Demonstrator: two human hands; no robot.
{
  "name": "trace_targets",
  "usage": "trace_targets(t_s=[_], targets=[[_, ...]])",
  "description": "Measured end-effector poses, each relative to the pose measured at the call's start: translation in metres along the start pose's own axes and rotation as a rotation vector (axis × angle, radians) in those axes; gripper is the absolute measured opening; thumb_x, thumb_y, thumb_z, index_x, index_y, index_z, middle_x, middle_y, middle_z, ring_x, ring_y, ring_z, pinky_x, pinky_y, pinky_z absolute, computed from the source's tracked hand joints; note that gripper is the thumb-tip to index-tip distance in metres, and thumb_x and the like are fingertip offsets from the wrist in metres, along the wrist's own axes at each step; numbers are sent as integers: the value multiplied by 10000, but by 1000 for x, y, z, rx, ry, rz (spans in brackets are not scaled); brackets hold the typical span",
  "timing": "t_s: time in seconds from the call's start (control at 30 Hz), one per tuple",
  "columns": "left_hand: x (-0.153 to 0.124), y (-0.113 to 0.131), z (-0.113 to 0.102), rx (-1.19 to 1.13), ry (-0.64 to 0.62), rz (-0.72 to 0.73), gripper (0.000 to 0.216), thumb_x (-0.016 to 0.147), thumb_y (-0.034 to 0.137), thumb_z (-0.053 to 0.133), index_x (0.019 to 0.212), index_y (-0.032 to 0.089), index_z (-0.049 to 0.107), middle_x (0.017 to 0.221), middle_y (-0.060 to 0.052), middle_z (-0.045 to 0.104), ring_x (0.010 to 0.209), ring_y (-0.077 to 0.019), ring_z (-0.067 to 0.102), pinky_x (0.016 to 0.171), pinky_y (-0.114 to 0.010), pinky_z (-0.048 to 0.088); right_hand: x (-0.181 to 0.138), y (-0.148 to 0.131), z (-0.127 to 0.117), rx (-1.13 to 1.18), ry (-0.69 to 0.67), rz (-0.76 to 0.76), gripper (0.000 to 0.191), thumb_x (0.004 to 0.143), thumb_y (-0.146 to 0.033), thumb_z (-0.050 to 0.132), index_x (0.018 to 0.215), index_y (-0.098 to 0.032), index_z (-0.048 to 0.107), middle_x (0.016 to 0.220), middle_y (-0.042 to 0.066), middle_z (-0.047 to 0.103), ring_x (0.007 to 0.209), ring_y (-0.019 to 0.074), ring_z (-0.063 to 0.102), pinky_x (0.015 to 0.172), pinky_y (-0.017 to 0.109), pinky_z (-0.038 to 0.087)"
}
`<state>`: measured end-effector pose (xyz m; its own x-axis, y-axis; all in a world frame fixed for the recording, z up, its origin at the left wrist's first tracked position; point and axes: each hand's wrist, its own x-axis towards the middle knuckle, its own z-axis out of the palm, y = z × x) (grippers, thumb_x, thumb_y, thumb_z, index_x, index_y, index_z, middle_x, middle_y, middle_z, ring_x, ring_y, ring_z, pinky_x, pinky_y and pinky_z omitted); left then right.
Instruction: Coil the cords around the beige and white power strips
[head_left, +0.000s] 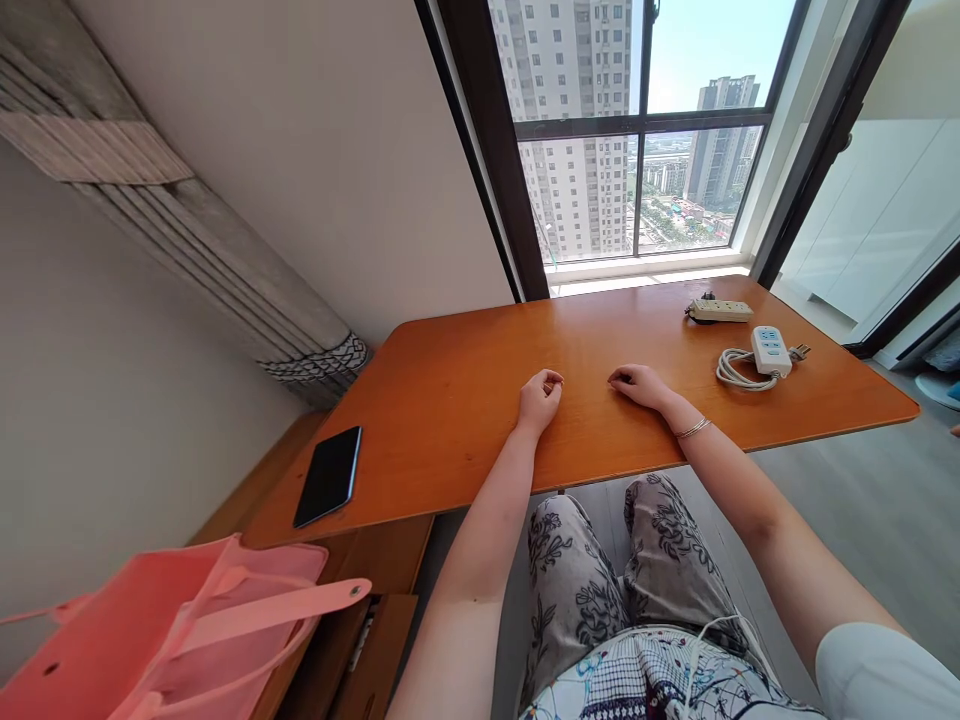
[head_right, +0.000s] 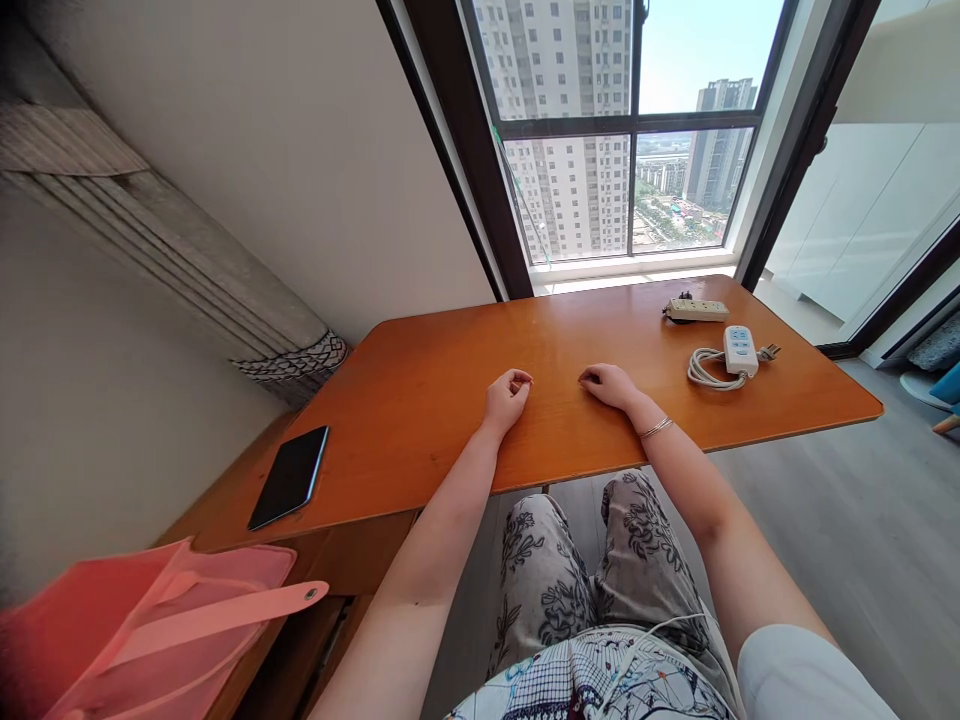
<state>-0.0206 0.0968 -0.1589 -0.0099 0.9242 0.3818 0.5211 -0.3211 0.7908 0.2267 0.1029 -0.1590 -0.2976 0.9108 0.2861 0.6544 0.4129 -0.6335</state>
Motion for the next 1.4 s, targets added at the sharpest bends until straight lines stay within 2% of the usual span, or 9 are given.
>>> trace_targets(t_s=[0.57,0.73,1.0,1.4], targets=[[-1,1,-1,-14,4,-13,67,768,209,566,775,202,632,660,2,618,542,-130,513,580,-268,445,-2,-4,-4,9,-20,22,139,878,-189,634,946,-196,755,990,54,766,892,172,689,820,277,524],[-1,2,-1,-9,3,-5,68,766,217,561,775,206,628,702,-1,650,539,-121,510,567,-257,444,-2,-4,-3,8,-23,31,136,877,-185,636,940,-199,757,973,48,766,875,164,688,829,272,525],[-1,0,-1,-18,-5,-15,71,770,217,558,780,205,627,643,10,614,530,-122,509,570,-259,441,-1,-3,-2,8,-25,31,129,881,-192,635,935,-200,752,967,41,770,865,159,693,789,257,526],[-2,2,-2,3,-33,-24,66,789,208,560,785,199,625,693,7,643,546,-121,520,604,-266,442,-2,-3,-2,-1,-23,25,130,881,-199,634,942,-194,749,972,46,770,872,163,693,791,260,526]])
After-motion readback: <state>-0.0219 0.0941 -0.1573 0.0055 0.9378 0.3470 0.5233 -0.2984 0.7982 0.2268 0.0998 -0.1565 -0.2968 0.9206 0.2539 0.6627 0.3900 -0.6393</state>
